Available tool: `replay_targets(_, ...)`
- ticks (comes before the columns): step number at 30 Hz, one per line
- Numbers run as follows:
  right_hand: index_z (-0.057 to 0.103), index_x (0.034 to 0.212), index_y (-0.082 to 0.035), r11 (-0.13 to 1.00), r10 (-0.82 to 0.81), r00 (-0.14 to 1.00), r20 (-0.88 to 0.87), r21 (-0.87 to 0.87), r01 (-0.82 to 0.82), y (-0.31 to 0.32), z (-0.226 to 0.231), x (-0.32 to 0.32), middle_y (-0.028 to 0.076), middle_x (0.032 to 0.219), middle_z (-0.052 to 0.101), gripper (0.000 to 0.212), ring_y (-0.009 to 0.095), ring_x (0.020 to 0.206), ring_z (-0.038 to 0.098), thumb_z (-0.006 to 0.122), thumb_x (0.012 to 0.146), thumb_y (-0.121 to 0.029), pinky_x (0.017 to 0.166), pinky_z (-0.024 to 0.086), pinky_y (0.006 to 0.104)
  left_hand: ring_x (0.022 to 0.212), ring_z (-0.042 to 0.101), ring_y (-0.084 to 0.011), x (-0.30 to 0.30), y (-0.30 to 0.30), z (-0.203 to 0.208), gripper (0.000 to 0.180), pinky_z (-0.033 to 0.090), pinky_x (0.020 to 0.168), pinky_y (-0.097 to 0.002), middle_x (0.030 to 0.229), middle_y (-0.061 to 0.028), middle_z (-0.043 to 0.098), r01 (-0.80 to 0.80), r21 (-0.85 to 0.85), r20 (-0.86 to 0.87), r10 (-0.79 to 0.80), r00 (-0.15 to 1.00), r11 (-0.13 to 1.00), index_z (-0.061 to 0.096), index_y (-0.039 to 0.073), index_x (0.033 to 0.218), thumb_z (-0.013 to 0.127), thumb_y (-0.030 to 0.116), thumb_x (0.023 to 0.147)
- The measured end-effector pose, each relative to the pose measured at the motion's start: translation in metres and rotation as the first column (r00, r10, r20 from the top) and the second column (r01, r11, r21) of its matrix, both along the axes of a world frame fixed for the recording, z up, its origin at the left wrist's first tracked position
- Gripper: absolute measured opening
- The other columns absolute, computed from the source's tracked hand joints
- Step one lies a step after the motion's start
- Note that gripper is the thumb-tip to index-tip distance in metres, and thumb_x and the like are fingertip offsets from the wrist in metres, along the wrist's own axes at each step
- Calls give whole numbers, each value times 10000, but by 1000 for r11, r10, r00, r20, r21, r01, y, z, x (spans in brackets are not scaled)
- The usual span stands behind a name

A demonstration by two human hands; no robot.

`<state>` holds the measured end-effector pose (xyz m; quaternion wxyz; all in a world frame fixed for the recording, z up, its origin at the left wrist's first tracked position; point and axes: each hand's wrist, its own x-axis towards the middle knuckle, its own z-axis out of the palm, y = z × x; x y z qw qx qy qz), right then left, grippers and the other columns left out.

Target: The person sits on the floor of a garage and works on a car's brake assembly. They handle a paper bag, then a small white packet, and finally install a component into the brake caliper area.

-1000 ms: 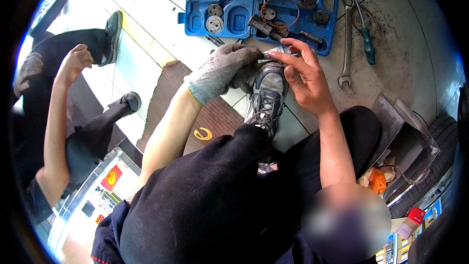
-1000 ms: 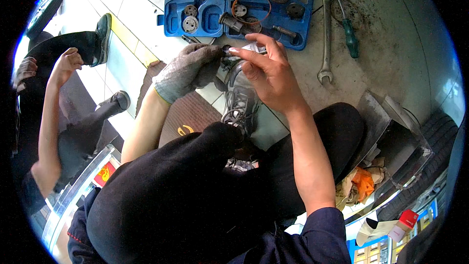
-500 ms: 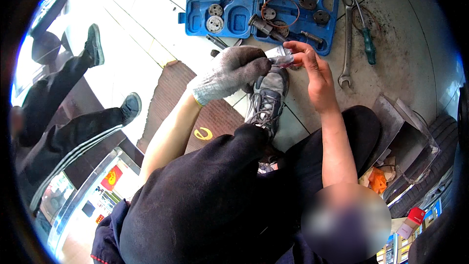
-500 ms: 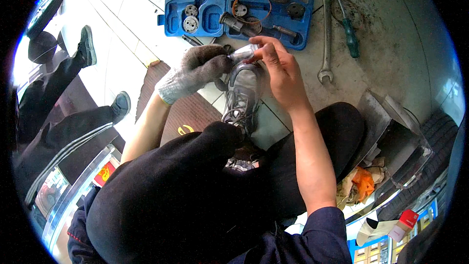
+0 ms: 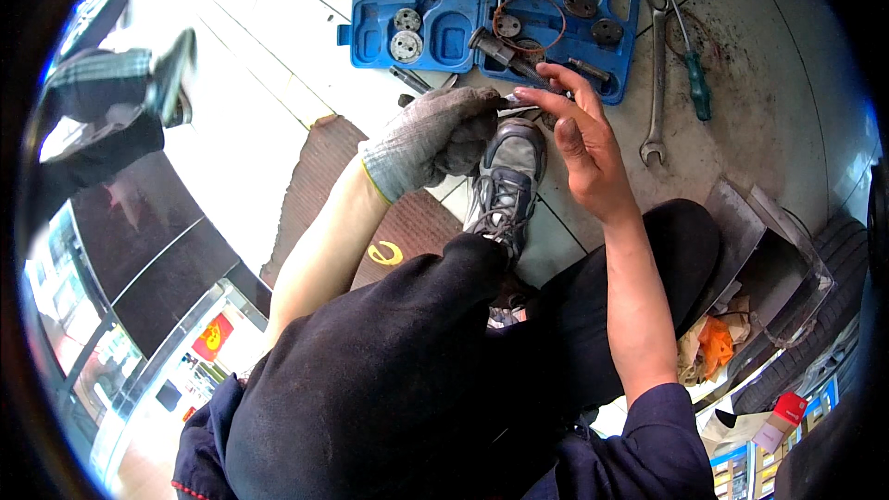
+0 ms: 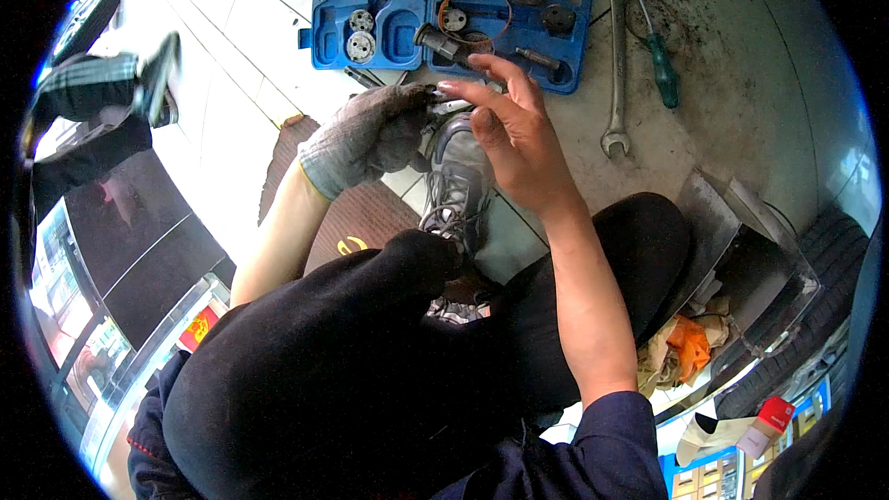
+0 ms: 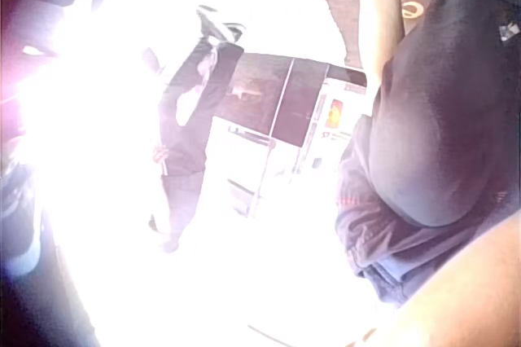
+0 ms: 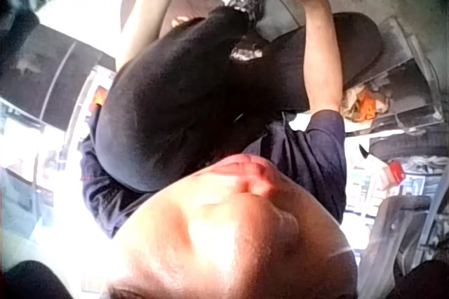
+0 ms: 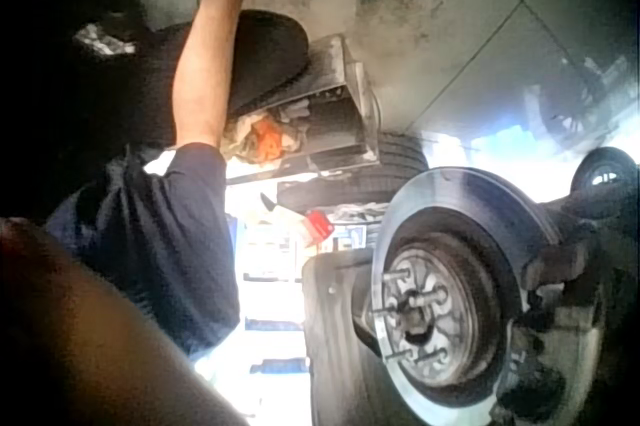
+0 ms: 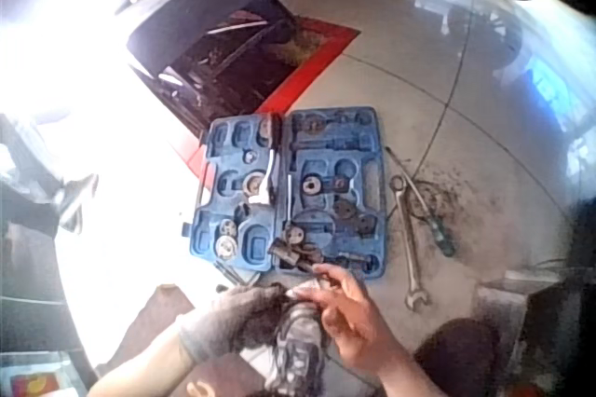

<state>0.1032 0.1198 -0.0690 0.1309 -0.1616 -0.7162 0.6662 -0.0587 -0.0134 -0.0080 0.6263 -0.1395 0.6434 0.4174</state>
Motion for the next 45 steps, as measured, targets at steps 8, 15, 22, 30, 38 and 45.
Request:
replay_targets(8,619,1269,-177,997,-76,990,120,18,74,-2,1,0,167,1365,447,587,331,1260,404,358,962,-603,1028,358,438,425,479,-71,-2,-1,-8,290,355,345,-182,612,18,546,-212,-8,198,209,958,977,599,61,864,521,315,981)
replay_targets(15,609,1282,-196,984,31,995,99,171,-47,-3,3,0,167,1386,419,590,346,1283,374,322,968,-604,1051,334,459,425,504,-55,-2,-6,-10,287,389,339,-163,622,22,573,-232,41,214,218,952,972,616,44,916,506,299,988)
replay_targets(22,588,1310,-234,977,-102,994,43,195,92,-5,1,-2,182,1402,394,568,375,1317,329,351,957,-611,1072,298,514,416,492,-49,-9,-20,-30,305,373,326,-142,620,21,571,-366,238,531,195,825,900,610,47,913,481,309,1000)
replay_targets(30,645,1232,-184,978,-10,998,63,208,-4,2,10,1,183,1379,437,495,374,1294,361,418,968,-537,1059,305,480,540,570,-85,-3,-8,-13,300,461,416,-183,776,-47,642,-208,57,208,192,959,976,623,37,1046,529,312,976)
replay_targets(38,655,1221,-151,961,13,997,71,274,-32,-7,4,-1,183,1378,440,510,371,1303,351,401,980,-521,1074,282,471,750,654,-160,0,0,0,378,563,578,-258,994,-115,664,-22,3,42,22,999,1000,604,24,1163,572,335,951)
replay_targets(45,696,1154,-157,975,-56,998,40,216,46,-3,7,-2,178,1361,467,450,360,1301,357,454,968,-488,1075,285,467,620,622,-106,1,0,-4,331,500,476,-197,826,-68,660,-138,40,127,131,983,990,615,29,1120,528,314,978)
